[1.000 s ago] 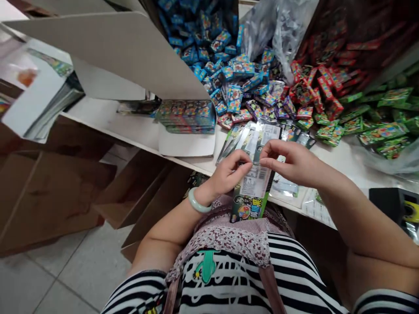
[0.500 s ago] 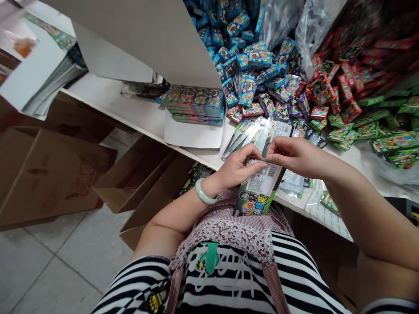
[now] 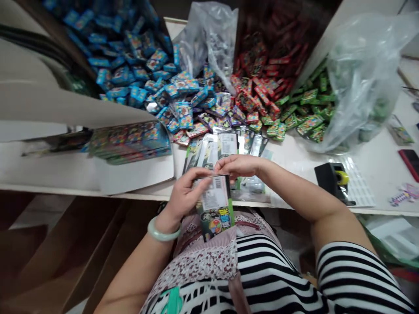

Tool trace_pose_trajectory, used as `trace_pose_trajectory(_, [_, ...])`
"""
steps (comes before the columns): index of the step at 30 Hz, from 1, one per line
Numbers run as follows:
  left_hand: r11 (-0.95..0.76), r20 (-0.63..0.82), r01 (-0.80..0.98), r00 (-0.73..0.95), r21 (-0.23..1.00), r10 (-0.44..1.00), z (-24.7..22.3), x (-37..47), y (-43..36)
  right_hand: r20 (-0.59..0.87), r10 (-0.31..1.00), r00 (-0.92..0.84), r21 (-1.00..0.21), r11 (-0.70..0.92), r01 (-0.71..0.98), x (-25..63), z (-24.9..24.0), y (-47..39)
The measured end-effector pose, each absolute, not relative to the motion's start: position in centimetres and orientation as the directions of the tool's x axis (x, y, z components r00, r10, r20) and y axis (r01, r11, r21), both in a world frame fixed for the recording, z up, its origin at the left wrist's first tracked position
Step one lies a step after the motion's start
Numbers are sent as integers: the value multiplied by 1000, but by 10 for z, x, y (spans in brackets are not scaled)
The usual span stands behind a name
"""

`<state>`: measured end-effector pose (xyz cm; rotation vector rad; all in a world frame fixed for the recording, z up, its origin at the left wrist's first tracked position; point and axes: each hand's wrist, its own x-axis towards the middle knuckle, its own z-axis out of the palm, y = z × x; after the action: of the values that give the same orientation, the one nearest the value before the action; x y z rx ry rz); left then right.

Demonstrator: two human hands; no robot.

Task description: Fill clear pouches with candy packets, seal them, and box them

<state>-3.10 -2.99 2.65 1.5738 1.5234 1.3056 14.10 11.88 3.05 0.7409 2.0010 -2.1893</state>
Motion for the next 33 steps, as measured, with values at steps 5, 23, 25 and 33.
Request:
trace_pose_trajectory(5, [-26,96,111,-691,994,716,14,-61,-20,-24,944,-329,-784,186,592,230,3,189])
trace_pose_trajectory(23, [177,122,533,-478,827,870,-45,-77,-39,214,883,-418,-151,453,879,342,-18,214])
trace_pose_trajectory(25, [110,263,627,-471,772,842,-30,-69,-36,373,819,-436,-207,532,821,345,-8,186])
trace_pose_trajectory(33, [145,-127,-181,111,973,986,8,20,-7,519,498,-695,-211,862,461,257,7,75])
